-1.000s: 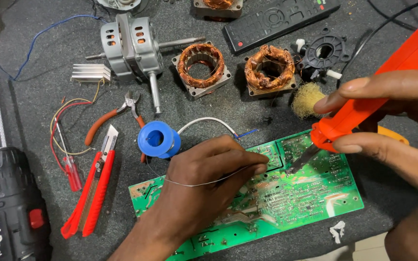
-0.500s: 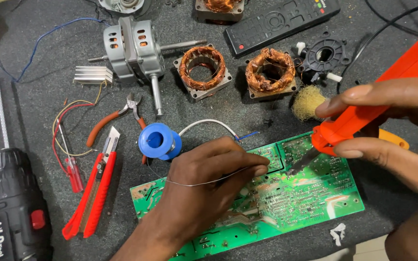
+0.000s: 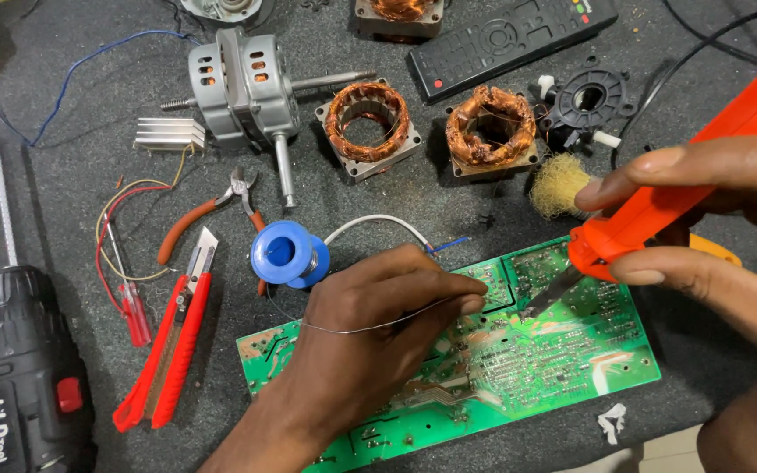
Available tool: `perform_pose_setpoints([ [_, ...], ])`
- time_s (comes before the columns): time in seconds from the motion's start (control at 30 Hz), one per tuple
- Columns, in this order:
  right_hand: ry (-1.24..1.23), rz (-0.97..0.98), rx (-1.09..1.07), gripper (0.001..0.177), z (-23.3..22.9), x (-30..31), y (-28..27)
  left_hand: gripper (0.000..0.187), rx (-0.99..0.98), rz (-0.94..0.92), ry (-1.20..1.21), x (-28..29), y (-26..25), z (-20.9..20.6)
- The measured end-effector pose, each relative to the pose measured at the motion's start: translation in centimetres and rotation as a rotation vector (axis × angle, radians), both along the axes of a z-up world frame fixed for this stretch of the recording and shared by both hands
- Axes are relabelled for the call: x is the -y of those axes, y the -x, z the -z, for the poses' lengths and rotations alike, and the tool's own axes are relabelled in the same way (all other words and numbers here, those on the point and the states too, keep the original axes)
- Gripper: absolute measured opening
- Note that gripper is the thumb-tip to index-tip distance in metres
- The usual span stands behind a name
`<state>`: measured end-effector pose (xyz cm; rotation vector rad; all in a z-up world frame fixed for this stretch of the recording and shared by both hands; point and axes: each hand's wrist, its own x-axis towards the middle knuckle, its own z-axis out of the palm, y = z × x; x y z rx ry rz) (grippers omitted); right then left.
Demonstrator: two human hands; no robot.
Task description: Soldering components on a printed circuit board at a repair station.
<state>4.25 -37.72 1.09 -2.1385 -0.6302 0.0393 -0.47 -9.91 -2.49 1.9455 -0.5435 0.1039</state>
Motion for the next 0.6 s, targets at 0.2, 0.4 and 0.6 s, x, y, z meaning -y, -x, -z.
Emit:
perform_pose_setpoints([
  [0.2,0.019,0.06,-0.045,0.062,-0.9,-0.7,0.6,0.01,-0.008,0.004,0.023,0.0,0.0,0.0],
  [0.4,0.039,0.055,-0.035,0.06,-1.1,-0.9,0.4,0.009,-0.019,-0.024,0.01,0.1,0.1,0.0],
  [0.6,0.116,0.076,-0.036,0.06,-1.5,-1.0,0.3,0.009,-0.007,-0.017,-0.002,0.1,0.1,0.0],
])
